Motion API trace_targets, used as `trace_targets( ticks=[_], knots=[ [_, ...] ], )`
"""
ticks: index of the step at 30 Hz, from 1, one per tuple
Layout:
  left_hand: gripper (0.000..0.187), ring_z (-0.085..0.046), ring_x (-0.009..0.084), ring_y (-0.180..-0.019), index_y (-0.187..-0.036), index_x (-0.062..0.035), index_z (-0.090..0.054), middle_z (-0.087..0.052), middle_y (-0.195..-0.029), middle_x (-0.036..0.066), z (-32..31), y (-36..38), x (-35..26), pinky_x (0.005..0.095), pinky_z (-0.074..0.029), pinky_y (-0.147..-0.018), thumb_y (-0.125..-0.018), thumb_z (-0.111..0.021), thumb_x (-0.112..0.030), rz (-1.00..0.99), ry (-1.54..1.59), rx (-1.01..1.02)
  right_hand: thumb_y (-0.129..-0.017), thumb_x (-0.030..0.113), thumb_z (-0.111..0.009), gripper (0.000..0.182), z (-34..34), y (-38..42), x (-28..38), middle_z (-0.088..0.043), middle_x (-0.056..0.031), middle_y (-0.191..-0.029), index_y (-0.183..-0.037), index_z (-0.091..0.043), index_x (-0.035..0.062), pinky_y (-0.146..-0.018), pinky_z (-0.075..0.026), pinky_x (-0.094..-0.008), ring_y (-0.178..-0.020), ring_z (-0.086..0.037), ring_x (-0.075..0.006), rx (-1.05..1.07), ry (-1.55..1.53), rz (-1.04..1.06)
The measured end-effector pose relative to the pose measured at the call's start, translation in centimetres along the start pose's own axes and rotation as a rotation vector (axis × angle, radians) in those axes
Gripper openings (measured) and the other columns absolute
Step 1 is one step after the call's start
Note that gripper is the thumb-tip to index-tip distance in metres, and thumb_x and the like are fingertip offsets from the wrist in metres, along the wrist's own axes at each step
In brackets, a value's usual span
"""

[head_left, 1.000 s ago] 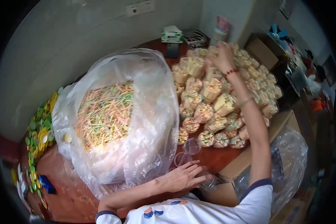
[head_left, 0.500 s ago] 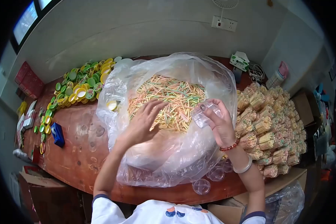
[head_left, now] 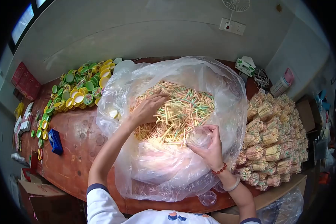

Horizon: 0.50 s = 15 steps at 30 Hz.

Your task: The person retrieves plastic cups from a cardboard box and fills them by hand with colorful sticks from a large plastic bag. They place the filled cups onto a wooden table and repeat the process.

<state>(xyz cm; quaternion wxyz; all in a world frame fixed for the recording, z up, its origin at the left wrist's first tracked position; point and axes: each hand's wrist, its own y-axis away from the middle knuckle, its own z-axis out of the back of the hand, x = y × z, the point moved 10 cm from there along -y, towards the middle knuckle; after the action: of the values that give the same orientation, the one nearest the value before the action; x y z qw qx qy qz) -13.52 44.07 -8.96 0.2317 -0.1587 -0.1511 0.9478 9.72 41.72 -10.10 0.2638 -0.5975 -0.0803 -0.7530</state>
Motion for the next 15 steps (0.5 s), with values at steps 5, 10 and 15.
trace_targets(
  ticks=[5, 10, 15],
  knots=[
    [0.053, -0.069, 0.0294, -0.105, -0.130, -0.0033, -0.060, -0.069, -0.119, 0.015, 0.4, 0.8, 1.1, 0.0377, -0.053, -0.093, -0.082, -0.080, -0.014, 0.489, 0.653, -0.260, -0.070, 0.014, -0.094, 0.074, -1.8, -3.0, 1.0, -0.065, -0.0157, -0.124, -0.129, -0.049, 0.0012, -0.101, -0.052, -0.0363, -0.118, -0.065, -0.0246, -0.089, 0.027, 0.067],
    [0.045, -0.067, 0.0165, -0.105, -0.132, -0.0079, -0.059, -0.069, -0.114, 0.007, 1.7, -1.0, 0.2, 0.0345, -0.056, -0.090, -0.091, -0.074, -0.014, 0.679, 1.485, -0.526, -0.070, 0.018, -0.094, 0.075, -4.7, -6.0, -1.0, -0.065, -0.0158, -0.123, -0.129, -0.051, 0.0011, -0.099, -0.053, -0.0379, -0.116, -0.066, -0.0265, 0.007, -0.021, -0.040],
    [0.028, -0.068, 0.0138, -0.103, -0.115, -0.0040, -0.066, -0.071, -0.107, 0.006, 2.8, -2.2, -2.8, 0.0309, -0.053, -0.090, -0.092, -0.075, -0.016, 0.645, 1.524, -0.572, -0.066, 0.015, -0.094, 0.074, -5.5, -7.2, 0.9, -0.065, -0.0147, -0.120, -0.126, -0.053, 0.0020, -0.097, -0.054, -0.0398, -0.116, -0.065, -0.0301, -0.045, 0.112, 0.098]
  ],
)
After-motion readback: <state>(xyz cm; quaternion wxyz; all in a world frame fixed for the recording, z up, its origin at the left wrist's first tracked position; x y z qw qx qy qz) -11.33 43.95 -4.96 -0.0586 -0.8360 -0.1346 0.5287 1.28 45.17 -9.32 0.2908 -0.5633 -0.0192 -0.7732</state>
